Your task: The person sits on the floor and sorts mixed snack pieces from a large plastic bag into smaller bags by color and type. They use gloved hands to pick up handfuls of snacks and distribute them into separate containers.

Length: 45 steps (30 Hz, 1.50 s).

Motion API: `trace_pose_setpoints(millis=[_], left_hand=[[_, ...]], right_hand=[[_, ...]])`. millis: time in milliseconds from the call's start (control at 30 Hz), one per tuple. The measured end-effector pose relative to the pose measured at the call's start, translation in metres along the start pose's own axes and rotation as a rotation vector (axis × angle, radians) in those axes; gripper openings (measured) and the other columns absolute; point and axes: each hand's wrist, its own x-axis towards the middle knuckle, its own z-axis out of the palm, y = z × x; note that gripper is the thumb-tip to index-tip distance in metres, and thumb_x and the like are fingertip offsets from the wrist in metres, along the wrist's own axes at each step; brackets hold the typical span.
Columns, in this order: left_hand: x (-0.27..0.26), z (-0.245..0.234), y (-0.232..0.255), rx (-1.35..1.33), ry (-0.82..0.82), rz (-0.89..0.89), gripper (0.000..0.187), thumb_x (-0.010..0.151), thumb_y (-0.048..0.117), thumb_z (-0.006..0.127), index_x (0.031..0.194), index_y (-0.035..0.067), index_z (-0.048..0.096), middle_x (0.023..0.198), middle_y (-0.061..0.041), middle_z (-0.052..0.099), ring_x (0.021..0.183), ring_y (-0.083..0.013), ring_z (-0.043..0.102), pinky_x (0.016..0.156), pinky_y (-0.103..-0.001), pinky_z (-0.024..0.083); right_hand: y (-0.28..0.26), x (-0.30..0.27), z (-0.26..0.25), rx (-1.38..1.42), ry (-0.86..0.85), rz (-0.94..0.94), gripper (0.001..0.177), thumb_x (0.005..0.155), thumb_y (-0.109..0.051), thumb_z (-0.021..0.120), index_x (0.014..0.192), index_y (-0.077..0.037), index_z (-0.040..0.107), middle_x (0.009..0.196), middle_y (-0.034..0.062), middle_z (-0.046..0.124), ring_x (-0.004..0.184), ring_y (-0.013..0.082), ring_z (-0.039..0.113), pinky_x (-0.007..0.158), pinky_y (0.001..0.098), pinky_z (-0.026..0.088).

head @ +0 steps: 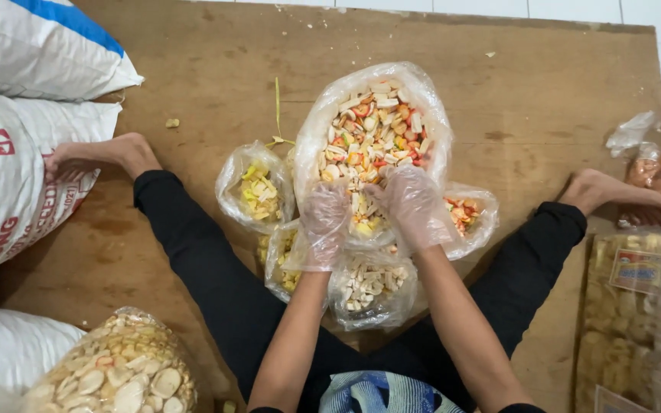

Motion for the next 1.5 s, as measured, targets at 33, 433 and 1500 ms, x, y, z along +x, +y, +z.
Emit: trace_pose_setpoints(millis=[33, 433, 1500], left_hand=[[0.001, 0.001, 0.0, 0.005, -0.01, -0.004, 0.016, 0.078, 0.04, 0.077, 0.091, 0.033, 0.071, 0.089, 0.005, 0.064, 0.08, -0.0192, 0.069, 0.061, -0.037, 0.059], [0.001, -0.013, 0.006, 0.027, -0.098, -0.084, 0.017, 0.08, 0.04, 0.075, 0.088, 0.026, 0.072, 0.083, 0.0, 0.062, 0.081, -0.0232, 0.07, 0.063, -0.04, 0.062], [-0.008, -0.114, 0.052, 0.22, -0.152, 0.19, 0.011, 0.078, 0.015, 0.07, 0.069, 0.01, 0.071, 0.062, -0.009, 0.062, 0.07, -0.0293, 0.072, 0.059, -0.042, 0.059]], right_hand=[[0.023, 0.016, 0.011, -0.35, -0.077, -0.022, 0.044, 0.086, -0.054, 0.069, 0.111, -0.018, 0.071, 0.1, 0.0077, 0.072, 0.101, 0.0259, 0.07, 0.085, 0.0376, 0.06], [0.023, 0.01, 0.012, -0.568, -0.169, -0.077, 0.031, 0.084, -0.053, 0.07, 0.092, -0.024, 0.078, 0.082, 0.0086, 0.076, 0.094, 0.0316, 0.074, 0.079, 0.0441, 0.061], [-0.02, 0.009, -0.043, -0.423, -0.188, -0.531, 0.027, 0.105, -0.02, 0.061, 0.079, -0.014, 0.064, 0.078, -0.001, 0.068, 0.059, 0.0085, 0.063, 0.049, 0.015, 0.056]])
